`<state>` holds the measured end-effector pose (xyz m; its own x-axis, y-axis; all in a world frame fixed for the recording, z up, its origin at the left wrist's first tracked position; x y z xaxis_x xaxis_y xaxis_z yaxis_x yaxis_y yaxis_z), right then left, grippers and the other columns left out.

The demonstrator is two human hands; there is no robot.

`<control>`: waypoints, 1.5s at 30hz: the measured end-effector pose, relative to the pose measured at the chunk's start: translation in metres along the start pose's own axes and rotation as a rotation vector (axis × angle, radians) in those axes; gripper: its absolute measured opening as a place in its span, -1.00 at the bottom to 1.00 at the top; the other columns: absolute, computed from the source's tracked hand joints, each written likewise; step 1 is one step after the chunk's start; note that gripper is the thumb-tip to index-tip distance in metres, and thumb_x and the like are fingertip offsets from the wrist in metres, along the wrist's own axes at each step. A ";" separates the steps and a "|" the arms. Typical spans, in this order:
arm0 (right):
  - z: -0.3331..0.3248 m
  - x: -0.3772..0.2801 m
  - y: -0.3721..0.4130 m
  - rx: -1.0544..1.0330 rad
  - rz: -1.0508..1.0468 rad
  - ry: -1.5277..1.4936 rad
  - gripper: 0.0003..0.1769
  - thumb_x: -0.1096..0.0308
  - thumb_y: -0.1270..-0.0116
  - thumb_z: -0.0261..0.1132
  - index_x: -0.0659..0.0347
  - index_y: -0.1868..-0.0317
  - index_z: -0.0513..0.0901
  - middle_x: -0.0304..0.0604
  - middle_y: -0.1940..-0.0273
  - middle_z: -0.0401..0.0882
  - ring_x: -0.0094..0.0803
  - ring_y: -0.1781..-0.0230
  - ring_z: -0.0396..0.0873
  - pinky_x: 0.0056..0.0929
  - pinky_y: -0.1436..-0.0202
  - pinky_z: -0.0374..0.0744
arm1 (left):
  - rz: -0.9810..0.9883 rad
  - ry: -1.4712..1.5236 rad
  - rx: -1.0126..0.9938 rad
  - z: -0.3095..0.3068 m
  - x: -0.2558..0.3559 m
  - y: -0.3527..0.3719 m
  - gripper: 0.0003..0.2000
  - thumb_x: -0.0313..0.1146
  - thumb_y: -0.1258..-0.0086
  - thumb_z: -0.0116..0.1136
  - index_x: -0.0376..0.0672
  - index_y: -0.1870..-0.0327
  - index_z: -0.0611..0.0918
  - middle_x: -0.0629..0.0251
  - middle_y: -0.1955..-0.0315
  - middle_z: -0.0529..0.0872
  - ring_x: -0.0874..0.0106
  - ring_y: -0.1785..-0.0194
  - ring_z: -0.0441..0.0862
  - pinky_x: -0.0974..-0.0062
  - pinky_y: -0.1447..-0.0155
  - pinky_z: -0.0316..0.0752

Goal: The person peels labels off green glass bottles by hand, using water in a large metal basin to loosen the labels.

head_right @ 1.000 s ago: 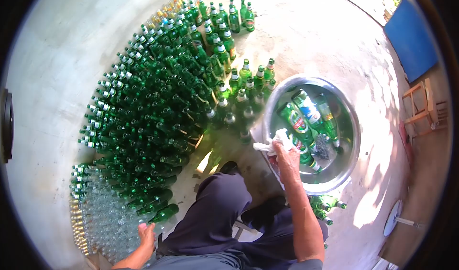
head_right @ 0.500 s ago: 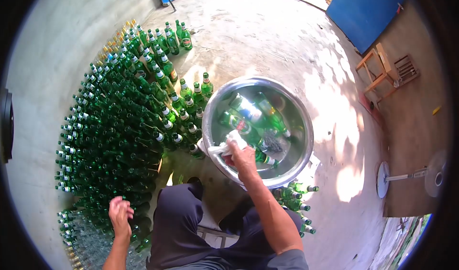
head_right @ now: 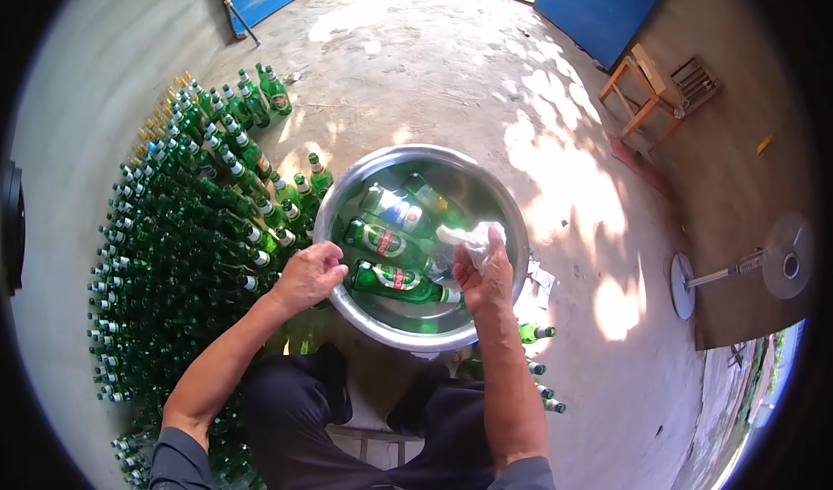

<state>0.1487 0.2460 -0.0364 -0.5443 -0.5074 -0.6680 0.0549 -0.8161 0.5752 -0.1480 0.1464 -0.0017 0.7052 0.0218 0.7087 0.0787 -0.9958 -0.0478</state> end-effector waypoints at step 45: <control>-0.026 -0.024 -0.035 0.044 -0.071 0.013 -0.37 -0.44 -0.49 0.00 -0.09 -0.05 0.62 -0.29 0.26 0.73 -0.42 0.34 0.71 -0.40 0.36 0.57 | -0.780 1.364 -0.421 0.152 0.072 0.062 -0.58 -0.04 -0.37 0.34 -0.20 -0.04 0.63 0.25 0.27 0.73 0.39 0.27 0.74 0.28 0.23 0.70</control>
<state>0.1813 0.2795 -0.0524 -0.5348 -0.4523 -0.7137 -0.0208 -0.8374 0.5462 0.0149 0.1004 -0.0610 -0.5427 0.6420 0.5416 -0.2510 -0.7393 0.6248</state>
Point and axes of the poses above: each hand's wrist, its own y-axis away from the middle knuckle, its own z-axis out of the palm, x = y × z, the point moved 10 cm from there along -y, towards the middle knuckle
